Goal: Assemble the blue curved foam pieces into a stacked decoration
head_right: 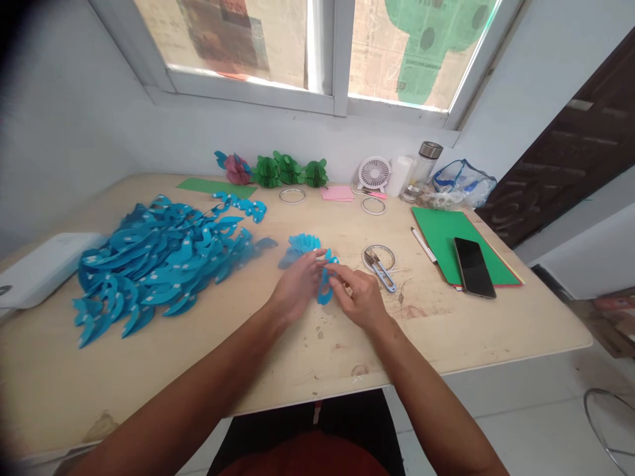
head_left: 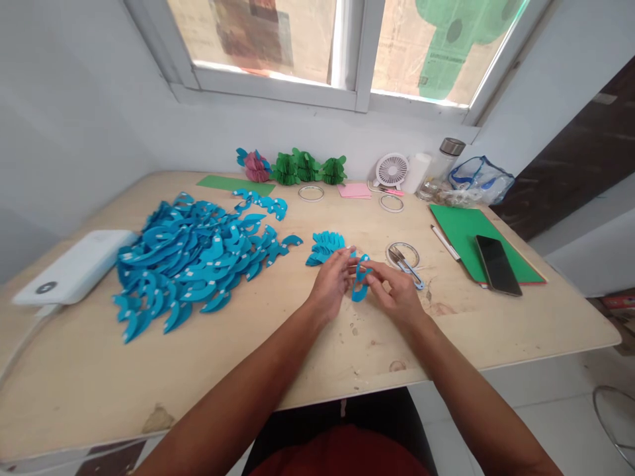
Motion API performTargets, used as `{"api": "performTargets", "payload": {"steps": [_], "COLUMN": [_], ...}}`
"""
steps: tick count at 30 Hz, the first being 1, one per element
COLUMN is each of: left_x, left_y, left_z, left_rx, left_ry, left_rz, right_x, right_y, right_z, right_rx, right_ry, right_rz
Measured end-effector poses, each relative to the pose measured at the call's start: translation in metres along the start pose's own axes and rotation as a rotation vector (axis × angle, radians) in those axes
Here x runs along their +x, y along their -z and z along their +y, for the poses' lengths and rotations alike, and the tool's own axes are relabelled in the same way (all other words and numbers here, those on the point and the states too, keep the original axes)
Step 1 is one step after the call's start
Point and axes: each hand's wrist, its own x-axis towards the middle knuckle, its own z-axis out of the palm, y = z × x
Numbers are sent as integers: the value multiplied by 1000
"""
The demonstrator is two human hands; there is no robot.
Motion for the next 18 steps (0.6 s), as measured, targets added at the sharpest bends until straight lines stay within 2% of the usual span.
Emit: {"api": "performTargets", "payload": {"steps": [7,13,18], "left_x": [-1,-6,-5], "left_y": [-1,-3,-1], "left_z": [-4,-2,-3], "left_rx": [153,249,215], "left_ry": [13,94,134], "left_rz": [-74,-130,-188], "right_x": [2,1,1], "right_y": [7,8,9], "right_z": [-1,0,1], "right_rx": [76,79,107], "right_ry": [-195,-205,-203], "right_rz": [154,204,220]}}
